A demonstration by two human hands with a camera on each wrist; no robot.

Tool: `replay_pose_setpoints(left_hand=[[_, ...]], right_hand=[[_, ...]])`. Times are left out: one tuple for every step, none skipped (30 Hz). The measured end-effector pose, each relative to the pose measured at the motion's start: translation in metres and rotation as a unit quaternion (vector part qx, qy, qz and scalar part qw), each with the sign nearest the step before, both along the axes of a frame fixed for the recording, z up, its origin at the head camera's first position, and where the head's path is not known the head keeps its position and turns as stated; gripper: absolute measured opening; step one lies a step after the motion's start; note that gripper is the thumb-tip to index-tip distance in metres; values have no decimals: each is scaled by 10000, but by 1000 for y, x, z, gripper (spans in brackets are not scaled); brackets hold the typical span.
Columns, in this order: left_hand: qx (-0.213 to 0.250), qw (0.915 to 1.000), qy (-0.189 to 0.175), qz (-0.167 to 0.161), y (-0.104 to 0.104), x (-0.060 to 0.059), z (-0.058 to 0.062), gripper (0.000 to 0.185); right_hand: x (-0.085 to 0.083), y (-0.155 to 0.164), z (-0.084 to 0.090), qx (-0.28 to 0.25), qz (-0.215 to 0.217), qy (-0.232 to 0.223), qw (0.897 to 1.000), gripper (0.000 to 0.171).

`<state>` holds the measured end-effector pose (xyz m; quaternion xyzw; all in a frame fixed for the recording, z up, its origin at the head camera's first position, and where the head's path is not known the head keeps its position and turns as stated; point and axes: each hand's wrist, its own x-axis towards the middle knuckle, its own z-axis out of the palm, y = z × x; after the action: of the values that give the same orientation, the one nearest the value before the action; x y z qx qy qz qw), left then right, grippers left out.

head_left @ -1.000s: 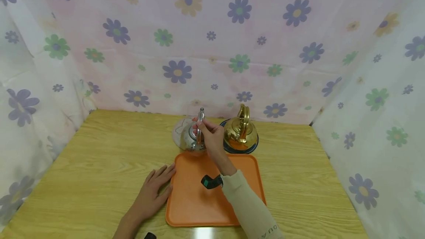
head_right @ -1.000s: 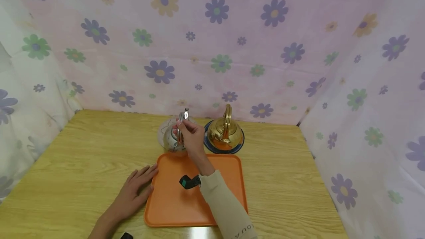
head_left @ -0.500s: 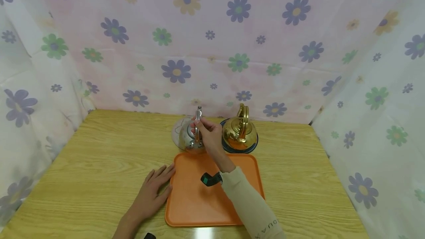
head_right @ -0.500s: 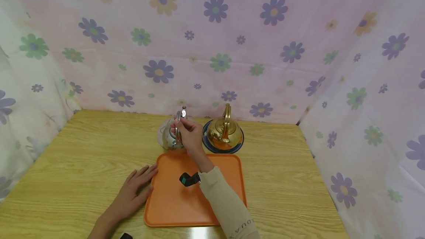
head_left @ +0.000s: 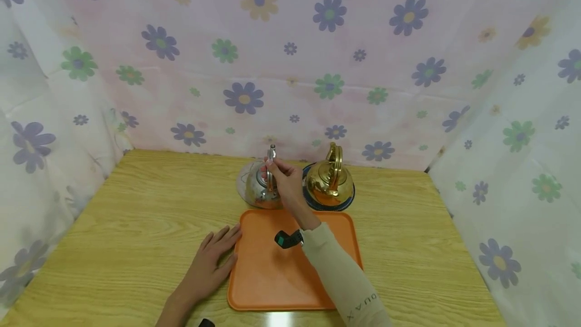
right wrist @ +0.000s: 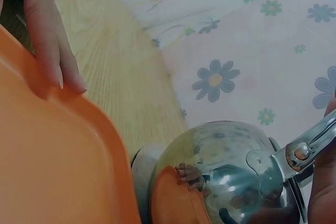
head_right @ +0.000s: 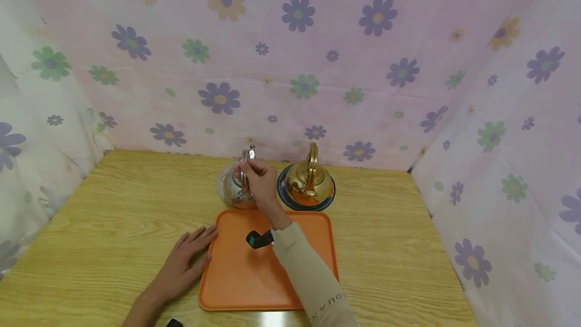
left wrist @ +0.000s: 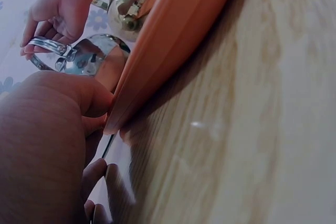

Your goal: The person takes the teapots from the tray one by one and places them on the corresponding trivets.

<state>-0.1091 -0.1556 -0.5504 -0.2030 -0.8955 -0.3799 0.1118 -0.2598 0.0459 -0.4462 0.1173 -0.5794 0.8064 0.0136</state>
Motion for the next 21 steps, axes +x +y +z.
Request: replay_pose_setpoints(left_hand=[[-10, 10000, 13, 3, 0, 0, 0, 51], [-19, 10000, 23, 6, 0, 0, 0, 51], [-23, 10000, 37, 11, 1, 0, 0, 51], [-27, 10000, 51, 15, 1, 0, 1, 51], [-31, 10000, 72, 19, 1, 0, 1, 51], [-29, 10000, 75, 22, 1, 0, 1, 51], [-25, 10000, 80, 21, 2, 0, 2, 51], [-15, 10000, 79, 17, 2, 0, 2, 51], [-13, 10000, 84, 14, 2, 0, 2, 51], [-2, 10000, 62, 6, 2, 1, 3, 50], [15, 10000, 40, 0, 2, 1, 3, 51], [31, 10000, 13, -12, 2, 1, 3, 51], [39, 10000, -3, -20, 2, 1, 3, 51], [43, 10000, -17, -26, 2, 1, 3, 51], [44, 10000, -25, -28, 2, 1, 3, 51], [50, 10000, -44, -26, 1, 1, 3, 51], [51, 10000, -50, -23, 1, 1, 3, 51], [40, 10000, -47, -18, 1, 2, 3, 51], [33, 10000, -50, -14, 1, 1, 3, 51], [29, 10000, -53, -14, 2, 1, 3, 50], [34, 10000, -59, -18, 2, 1, 2, 50]], right_hand=[[-1, 0, 0, 31, 23, 6, 10000, 30], [-1, 0, 0, 48, 49, 8, 10000, 31], [-2, -1, 0, 76, 70, 12, 9999, 31], [-2, -1, -1, 79, 100, 6, 9999, 31], [-3, -2, -1, 73, 126, -8, 9999, 31], [-3, -2, -1, 70, 143, -27, 9999, 31], [-4, -2, -1, 57, 164, -50, 9998, 31], [-4, -3, -1, 45, 174, -73, 9998, 31], [-5, -4, -1, 39, 178, -87, 9998, 31], [-5, -4, -1, 36, 174, -93, 9998, 30], [-6, -5, -1, 41, 162, -94, 9998, 30], [-7, -5, -1, 53, 144, -94, 9998, 30], [-7, -5, -1, 55, 127, -89, 9999, 30], [-7, -6, -2, 63, 103, -79, 9999, 29], [-8, -6, -2, 69, 86, -66, 9999, 29], [-8, -7, -2, 75, 69, -61, 9999, 29], [-9, -8, -3, 88, 69, -70, 9999, 28], [-9, -9, -3, 103, 67, -75, 9999, 28], [-10, -9, -3, 120, 60, -72, 9999, 28], [-10, -9, -4, 131, 55, -80, 9999, 28], [-11, -10, -4, 143, 48, -94, 9998, 28]])
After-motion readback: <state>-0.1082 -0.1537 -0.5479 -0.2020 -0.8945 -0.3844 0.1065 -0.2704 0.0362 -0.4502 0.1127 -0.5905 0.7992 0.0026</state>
